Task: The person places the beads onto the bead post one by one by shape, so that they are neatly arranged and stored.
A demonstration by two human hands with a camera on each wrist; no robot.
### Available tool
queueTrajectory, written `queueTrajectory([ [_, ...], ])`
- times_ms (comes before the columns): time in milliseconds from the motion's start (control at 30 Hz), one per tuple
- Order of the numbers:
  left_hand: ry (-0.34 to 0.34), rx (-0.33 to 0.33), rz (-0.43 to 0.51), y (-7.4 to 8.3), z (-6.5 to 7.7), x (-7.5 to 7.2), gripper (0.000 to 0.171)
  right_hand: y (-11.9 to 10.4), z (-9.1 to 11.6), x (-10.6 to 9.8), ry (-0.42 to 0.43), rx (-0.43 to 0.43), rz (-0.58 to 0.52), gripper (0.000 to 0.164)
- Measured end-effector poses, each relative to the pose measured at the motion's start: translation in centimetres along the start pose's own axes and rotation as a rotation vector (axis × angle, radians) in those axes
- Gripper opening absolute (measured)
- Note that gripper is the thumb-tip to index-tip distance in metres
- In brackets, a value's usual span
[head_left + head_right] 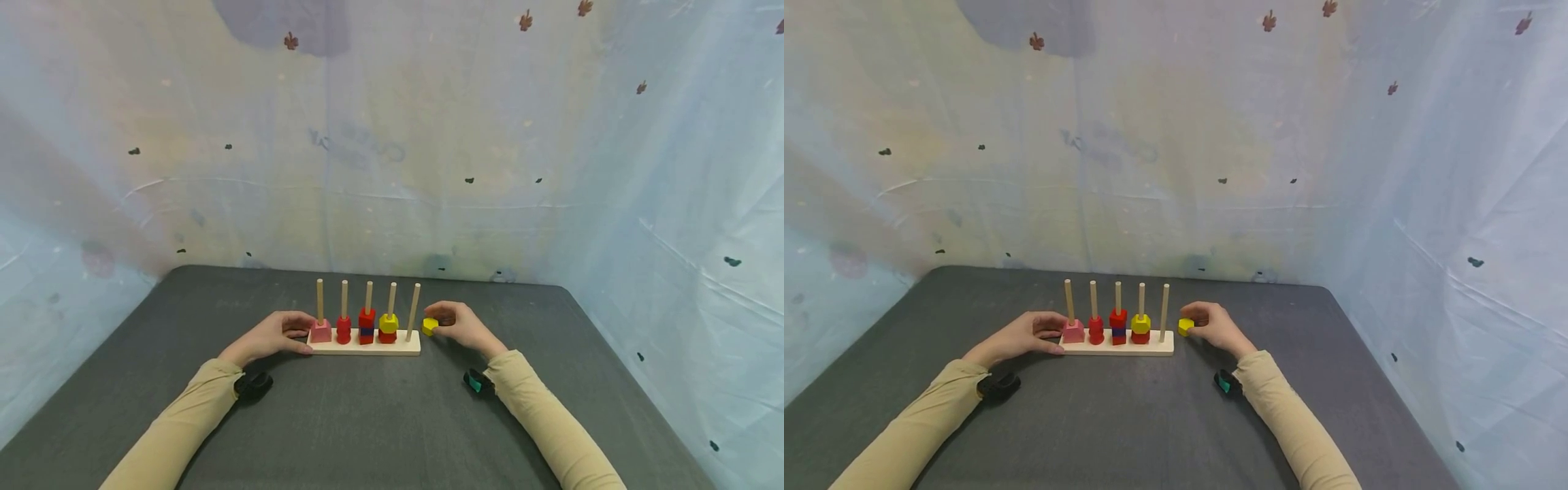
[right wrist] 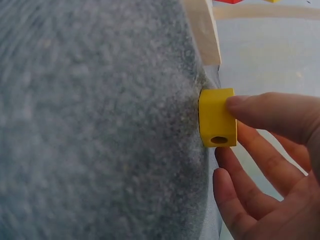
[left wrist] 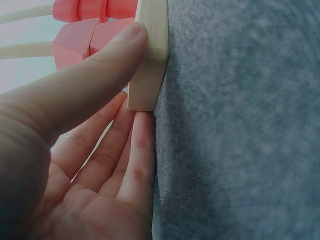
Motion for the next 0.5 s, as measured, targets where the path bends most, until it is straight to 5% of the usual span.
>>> queueTrajectory([
  [500, 0.006, 0.025, -0.006, 0.0, -0.17, 0.03, 0.062, 1.18, 0.26, -0.19, 0.003, 0.038, 0.056, 0.043],
])
Point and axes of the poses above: each hand's wrist, its own z-axis away from the middle knuckle, its own x-axis out of the palm, y = z × x, the point moved 7 cm from there along -z, towards the middle knuckle, and after that the axes turned 11 degrees about -x, right-handed, at the moved point
